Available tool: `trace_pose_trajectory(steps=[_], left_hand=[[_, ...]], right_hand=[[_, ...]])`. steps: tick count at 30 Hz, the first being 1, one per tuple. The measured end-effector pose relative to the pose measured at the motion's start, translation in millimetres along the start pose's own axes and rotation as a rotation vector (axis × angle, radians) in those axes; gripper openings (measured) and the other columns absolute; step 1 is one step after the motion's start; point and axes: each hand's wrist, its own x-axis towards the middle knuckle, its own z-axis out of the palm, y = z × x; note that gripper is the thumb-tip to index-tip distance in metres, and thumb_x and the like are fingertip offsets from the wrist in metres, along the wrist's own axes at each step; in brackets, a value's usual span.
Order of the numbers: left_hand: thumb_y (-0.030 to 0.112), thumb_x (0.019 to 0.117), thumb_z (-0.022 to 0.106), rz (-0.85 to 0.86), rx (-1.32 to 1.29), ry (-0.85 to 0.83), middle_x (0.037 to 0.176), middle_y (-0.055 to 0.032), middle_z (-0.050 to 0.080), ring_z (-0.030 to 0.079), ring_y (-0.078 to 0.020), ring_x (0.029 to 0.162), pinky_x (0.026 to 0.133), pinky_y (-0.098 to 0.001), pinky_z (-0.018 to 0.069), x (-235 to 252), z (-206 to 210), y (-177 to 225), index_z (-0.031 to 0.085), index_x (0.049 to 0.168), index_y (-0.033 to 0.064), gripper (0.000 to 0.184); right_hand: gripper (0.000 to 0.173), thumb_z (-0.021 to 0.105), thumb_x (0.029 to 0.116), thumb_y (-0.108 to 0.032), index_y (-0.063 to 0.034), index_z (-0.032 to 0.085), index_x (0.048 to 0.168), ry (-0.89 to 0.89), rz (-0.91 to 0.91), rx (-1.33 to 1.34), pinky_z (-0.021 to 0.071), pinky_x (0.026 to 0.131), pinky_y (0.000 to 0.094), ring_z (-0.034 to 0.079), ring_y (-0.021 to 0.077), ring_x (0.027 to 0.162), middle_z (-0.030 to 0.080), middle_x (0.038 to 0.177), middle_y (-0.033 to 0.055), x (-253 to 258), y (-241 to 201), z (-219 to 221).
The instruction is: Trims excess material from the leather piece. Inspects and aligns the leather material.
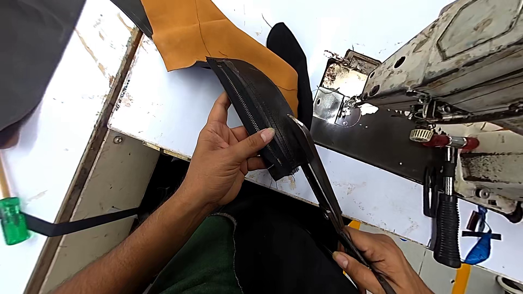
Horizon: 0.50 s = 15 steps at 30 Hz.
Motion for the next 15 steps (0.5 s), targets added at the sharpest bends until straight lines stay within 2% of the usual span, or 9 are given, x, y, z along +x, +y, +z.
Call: trace_pose_trajectory(steps=[2, 4, 6, 8, 11, 15], left_hand=[[-0.010, 0.0964, 0.061, 0.000, -0.004, 0.000, 0.119, -0.0222, 0.067, 0.075, -0.0351, 0.095, 0.077, -0.0474, 0.0655, 0, 0, 0, 0.015, 0.160, 0.0254, 0.086], [-0.006, 0.0994, 0.059, -0.008, -0.019, 0.018, 0.116, -0.0230, 0.068, 0.075, -0.0358, 0.094, 0.078, -0.0493, 0.0652, 0, 1, 2, 0.019, 0.159, 0.0236, 0.078], [-0.002, 0.1023, 0.055, 0.014, -0.015, 0.065, 0.116, -0.0220, 0.068, 0.075, -0.0328, 0.097, 0.084, -0.0483, 0.0638, 1, 2, 3, 0.030, 0.156, 0.0164, 0.062], [-0.008, 0.0995, 0.057, 0.058, 0.002, 0.097, 0.122, -0.0198, 0.066, 0.073, -0.0282, 0.100, 0.087, -0.0429, 0.0625, 4, 2, 3, 0.041, 0.149, 0.0100, 0.055], [-0.013, 0.0961, 0.058, 0.058, -0.016, 0.073, 0.127, -0.0203, 0.065, 0.073, -0.0295, 0.101, 0.085, -0.0435, 0.0631, 5, 0, 5, 0.036, 0.150, 0.0128, 0.063], [-0.016, 0.0944, 0.058, 0.037, -0.035, 0.026, 0.125, -0.0221, 0.065, 0.074, -0.0326, 0.099, 0.081, -0.0457, 0.0643, -1, 0, 8, 0.033, 0.151, 0.0163, 0.069]], right_hand=[[0.040, 0.059, 0.1040, -0.041, -0.0074, 0.060, 0.082, -0.008, -0.007, 0.013, 0.0397, 0.047, 0.0243, 0.050, 0.0063, 0.053, 0.052, 0.062, 0.0017, -1, -2, -1], [0.039, 0.060, 0.1039, -0.038, -0.0060, 0.060, 0.082, -0.016, -0.004, 0.016, 0.0403, 0.048, 0.0255, 0.052, 0.0076, 0.054, 0.053, 0.063, 0.0031, -1, -4, -1], [0.039, 0.060, 0.1039, -0.037, -0.0047, 0.060, 0.081, -0.017, 0.012, 0.015, 0.0404, 0.049, 0.0264, 0.052, 0.0085, 0.055, 0.054, 0.064, 0.0044, -1, -6, 0], [0.040, 0.060, 0.1042, -0.036, -0.0036, 0.060, 0.082, -0.027, 0.016, 0.004, 0.0402, 0.051, 0.0268, 0.052, 0.0094, 0.057, 0.054, 0.065, 0.0056, 0, -8, 1], [0.041, 0.057, 0.1052, -0.039, -0.0028, 0.060, 0.085, -0.042, 0.017, -0.026, 0.0399, 0.053, 0.0277, 0.051, 0.0109, 0.060, 0.053, 0.067, 0.0065, 6, -9, 3], [0.043, 0.056, 0.1048, -0.044, -0.0049, 0.060, 0.088, -0.033, 0.008, -0.030, 0.0408, 0.053, 0.0273, 0.052, 0.0101, 0.061, 0.054, 0.070, 0.0050, 16, -8, 7]])
